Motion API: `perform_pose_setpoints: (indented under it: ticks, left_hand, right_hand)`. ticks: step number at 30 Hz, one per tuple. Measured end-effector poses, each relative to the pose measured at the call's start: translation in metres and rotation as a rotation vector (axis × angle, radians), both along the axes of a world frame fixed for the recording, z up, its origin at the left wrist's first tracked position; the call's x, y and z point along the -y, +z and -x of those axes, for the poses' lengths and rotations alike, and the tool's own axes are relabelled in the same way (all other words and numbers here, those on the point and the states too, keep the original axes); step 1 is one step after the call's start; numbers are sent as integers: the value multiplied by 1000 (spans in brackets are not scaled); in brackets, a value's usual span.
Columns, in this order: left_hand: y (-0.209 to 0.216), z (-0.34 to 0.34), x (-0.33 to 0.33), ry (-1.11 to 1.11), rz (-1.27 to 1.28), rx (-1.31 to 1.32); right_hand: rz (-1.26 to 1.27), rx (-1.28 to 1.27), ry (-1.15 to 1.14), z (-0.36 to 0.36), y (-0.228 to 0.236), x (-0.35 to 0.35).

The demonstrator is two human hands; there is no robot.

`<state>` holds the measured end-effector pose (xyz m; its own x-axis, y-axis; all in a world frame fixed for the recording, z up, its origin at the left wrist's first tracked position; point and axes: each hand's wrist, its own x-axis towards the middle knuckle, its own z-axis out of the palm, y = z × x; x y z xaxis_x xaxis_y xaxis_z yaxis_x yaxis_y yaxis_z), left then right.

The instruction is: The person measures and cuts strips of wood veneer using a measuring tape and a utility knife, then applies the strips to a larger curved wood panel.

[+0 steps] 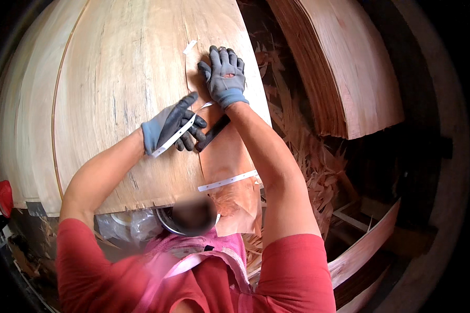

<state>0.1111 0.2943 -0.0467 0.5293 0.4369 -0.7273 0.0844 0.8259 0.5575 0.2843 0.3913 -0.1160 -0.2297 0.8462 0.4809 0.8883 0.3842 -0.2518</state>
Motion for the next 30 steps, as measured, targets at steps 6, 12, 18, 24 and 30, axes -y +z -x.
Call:
perform_pose_setpoints:
  ticks: [6, 12, 18, 24, 30]
  left_hand:
    - [-33, 1, 5, 214, -2, 119]
    - [-12, 0, 3, 160, -222, 42]
    - [-8, 7, -46, -482, -1231, -992]
    - [42, 66, -16, -75, -699, -555]
    - [64, 96, 113, 161, -545, -125]
  right_hand:
    - [0, -8, 14, -1, -2, -3]
    - [29, 8, 2, -5, -4, -4]
    - [-10, 76, -12, -7, -7, -4]
    - [5, 66, -4, 5, 5, 1]
    - [123, -473, 64, -59, -20, -45]
